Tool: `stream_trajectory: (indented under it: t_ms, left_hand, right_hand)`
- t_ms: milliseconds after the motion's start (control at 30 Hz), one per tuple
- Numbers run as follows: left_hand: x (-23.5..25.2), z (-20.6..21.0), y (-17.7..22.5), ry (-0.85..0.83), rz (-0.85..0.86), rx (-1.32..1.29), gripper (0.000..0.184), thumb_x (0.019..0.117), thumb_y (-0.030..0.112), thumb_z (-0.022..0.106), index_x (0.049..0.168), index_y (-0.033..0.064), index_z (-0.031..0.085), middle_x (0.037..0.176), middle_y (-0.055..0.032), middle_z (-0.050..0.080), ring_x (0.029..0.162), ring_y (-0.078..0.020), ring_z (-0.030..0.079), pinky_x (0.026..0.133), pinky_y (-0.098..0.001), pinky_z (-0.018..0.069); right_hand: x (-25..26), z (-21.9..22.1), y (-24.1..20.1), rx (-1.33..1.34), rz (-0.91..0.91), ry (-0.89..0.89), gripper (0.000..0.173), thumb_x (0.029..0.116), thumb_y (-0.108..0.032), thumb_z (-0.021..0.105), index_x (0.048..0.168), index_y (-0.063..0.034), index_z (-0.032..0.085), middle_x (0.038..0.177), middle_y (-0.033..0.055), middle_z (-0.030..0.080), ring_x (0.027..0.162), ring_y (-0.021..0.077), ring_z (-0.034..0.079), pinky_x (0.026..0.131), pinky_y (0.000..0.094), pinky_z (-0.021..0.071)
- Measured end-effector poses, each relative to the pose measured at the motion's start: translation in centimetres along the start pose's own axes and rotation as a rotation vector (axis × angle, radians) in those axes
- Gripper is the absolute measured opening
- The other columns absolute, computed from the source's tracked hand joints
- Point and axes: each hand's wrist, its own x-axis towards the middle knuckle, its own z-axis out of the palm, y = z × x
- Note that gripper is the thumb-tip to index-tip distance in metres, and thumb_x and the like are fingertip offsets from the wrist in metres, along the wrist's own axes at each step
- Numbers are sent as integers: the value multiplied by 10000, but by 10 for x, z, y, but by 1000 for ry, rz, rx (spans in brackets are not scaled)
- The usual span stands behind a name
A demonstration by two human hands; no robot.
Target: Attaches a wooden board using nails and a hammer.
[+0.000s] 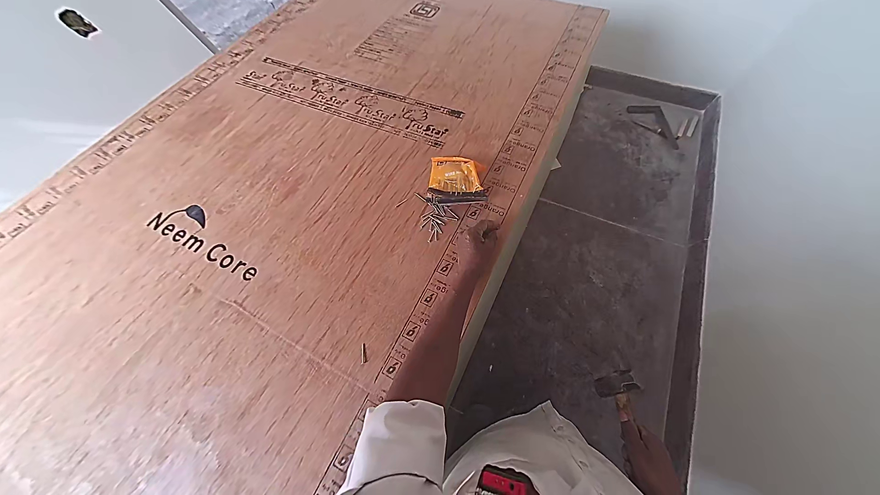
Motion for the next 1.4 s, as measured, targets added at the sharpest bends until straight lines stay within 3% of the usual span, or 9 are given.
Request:
stream_trajectory:
  t_ms: [133, 233, 367, 533, 700, 1167, 1400]
  left_hand:
    - [-2, -1, 1, 3, -6, 25, 199, 1018, 130, 620, 1152, 40, 736, 1017, -118, 760, 935, -252, 722, 901, -499, 552]
    - [-2, -1, 3, 5, 21, 72, 204, 1002, 145, 642, 1146, 47, 747, 1020, -115, 770, 937, -264, 734, 896, -534, 550]
    - [-3, 1, 1, 20, 55, 91, 201, 991, 142, 649, 1147, 71, 755, 1021, -87, 781, 943, -260, 743, 896, -550, 552]
    - [0, 4, -7, 22, 92, 48, 331, 984, 109, 654, 1314, 84, 669, 1001, -76, 784, 885, -254, 749, 858, -546, 568]
    - [1, 4, -9, 53, 96, -3, 367, 961, 84, 674, 1327, 75, 655, 976, -88, 784, 866, -267, 751, 837, -552, 572]
    - [-2, 3, -5, 60, 130, 50, 365, 962, 94, 692, 1323, 68, 642, 940, -91, 784, 828, -299, 751, 803, -582, 560]
    - [-3, 4, -5, 66, 140, 97, 420, 962, 91, 679, 1371, 78, 585, 922, -86, 781, 804, -323, 746, 759, -599, 557]
  right_hand:
    - [6, 1, -7, 4, -54, -6, 499, 1105, -425, 405, 844, -34, 570, 552, 37, 519, 441, 162, 508, 441, 336, 460]
    - [6, -1, -38, 28, -141, 7, 483, 1101, -421, 434, 846, -30, 557, 544, 30, 506, 421, 148, 504, 420, 312, 458]
    - [6, -7, -114, -22, -396, 15, 500, 1081, -462, 442, 902, -22, 600, 581, 15, 537, 446, 133, 539, 437, 308, 493]
    - [-6, -1, -232, -93, -835, 80, 538, 1047, -547, 413, 957, -57, 615, 617, -27, 527, 481, 86, 538, 455, 295, 494]
    - [-30, 15, -311, -126, -980, 49, 458, 1063, -486, 461, 973, -66, 619, 658, -26, 551, 528, 75, 567, 515, 269, 513]
    - [-30, 29, -328, -216, -918, -4, 428, 1079, -433, 491, 995, -32, 614, 654, 7, 551, 530, 90, 578, 538, 278, 532]
    - [-40, 39, -353, -367, -1047, 143, 463, 1078, -456, 487, 962, -21, 596, 644, 54, 529, 555, 185, 573, 560, 378, 500]
